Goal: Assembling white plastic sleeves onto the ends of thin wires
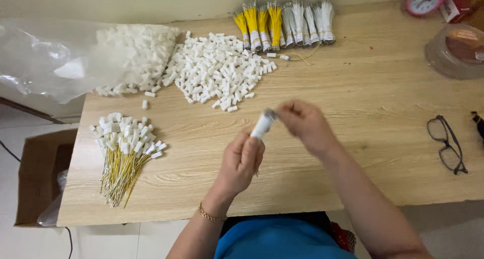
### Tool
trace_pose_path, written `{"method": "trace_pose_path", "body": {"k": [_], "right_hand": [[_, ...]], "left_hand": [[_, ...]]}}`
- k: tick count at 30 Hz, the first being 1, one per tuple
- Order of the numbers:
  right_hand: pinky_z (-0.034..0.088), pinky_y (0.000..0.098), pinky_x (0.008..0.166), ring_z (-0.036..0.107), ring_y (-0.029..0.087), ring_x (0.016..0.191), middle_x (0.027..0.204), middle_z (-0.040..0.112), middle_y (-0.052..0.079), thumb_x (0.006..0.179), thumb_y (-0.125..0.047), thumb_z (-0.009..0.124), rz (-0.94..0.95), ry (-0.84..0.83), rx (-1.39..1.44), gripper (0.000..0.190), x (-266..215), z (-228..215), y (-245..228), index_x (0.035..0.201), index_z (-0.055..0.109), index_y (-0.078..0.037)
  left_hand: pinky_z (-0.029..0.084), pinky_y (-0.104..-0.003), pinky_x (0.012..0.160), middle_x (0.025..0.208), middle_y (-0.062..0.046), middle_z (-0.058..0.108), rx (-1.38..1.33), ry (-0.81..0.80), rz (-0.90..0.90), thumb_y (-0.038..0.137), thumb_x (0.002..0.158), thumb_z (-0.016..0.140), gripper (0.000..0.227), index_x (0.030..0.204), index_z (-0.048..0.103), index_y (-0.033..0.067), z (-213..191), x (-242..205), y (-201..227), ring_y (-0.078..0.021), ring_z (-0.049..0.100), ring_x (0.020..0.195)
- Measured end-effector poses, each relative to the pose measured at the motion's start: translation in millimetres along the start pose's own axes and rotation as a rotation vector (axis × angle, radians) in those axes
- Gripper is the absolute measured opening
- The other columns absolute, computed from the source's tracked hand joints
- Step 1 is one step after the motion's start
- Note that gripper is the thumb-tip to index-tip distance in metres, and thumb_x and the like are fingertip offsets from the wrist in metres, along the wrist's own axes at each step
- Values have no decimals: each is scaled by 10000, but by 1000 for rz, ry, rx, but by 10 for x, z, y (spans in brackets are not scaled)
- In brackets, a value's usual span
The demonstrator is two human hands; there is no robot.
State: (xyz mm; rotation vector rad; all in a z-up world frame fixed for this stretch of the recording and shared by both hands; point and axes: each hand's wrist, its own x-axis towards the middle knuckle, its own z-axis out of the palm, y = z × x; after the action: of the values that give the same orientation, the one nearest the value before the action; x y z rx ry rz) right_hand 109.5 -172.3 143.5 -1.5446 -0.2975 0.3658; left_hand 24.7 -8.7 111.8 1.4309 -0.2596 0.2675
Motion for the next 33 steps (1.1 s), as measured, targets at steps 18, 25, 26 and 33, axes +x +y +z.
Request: {"method": "trace_pose_path", "body": {"k": [18, 25, 26, 33], "right_hand": [[339, 227, 475, 412, 58, 527, 590, 504, -37, 887, -183, 685, 48, 253, -144, 79, 302, -461, 529, 873, 678, -105], [470, 229, 713, 598, 80, 798, 909, 704, -19, 859, -253, 708, 169, 511, -351, 162, 385, -1481, 554, 949, 733, -120], [445, 251, 626, 577, 93, 728, 838, 673, -7, 869, -287, 689, 247, 538, -380, 215, 384, -1661, 494, 985, 730, -110], [464, 288, 833, 650, 152, 968, 1064, 719, 39, 873, -285, 668, 254, 714, -791, 248, 349, -3246, 815, 1031, 743, -110]], "left_hand": [[339, -271, 420, 636, 26, 543, 455, -209, -313, 273, 988, 385, 333, 1175, 595, 94, -58, -87, 62, -95, 443, 494], [478, -505, 590, 943, -76, 688, 1078, -286, -342, 368, 950, 424, 349, 1254, 523, 227, -165, 93, -341, -367, 643, 746], [488, -529, 603, 971, -66, 690, 1152, -295, -390, 387, 939, 435, 351, 1260, 508, 265, -153, 118, -390, -389, 648, 757], [440, -491, 451, 651, -69, 538, 1389, -326, 103, 358, 891, 584, 341, 1203, 571, 221, -152, 234, -893, -353, 556, 499]]}}
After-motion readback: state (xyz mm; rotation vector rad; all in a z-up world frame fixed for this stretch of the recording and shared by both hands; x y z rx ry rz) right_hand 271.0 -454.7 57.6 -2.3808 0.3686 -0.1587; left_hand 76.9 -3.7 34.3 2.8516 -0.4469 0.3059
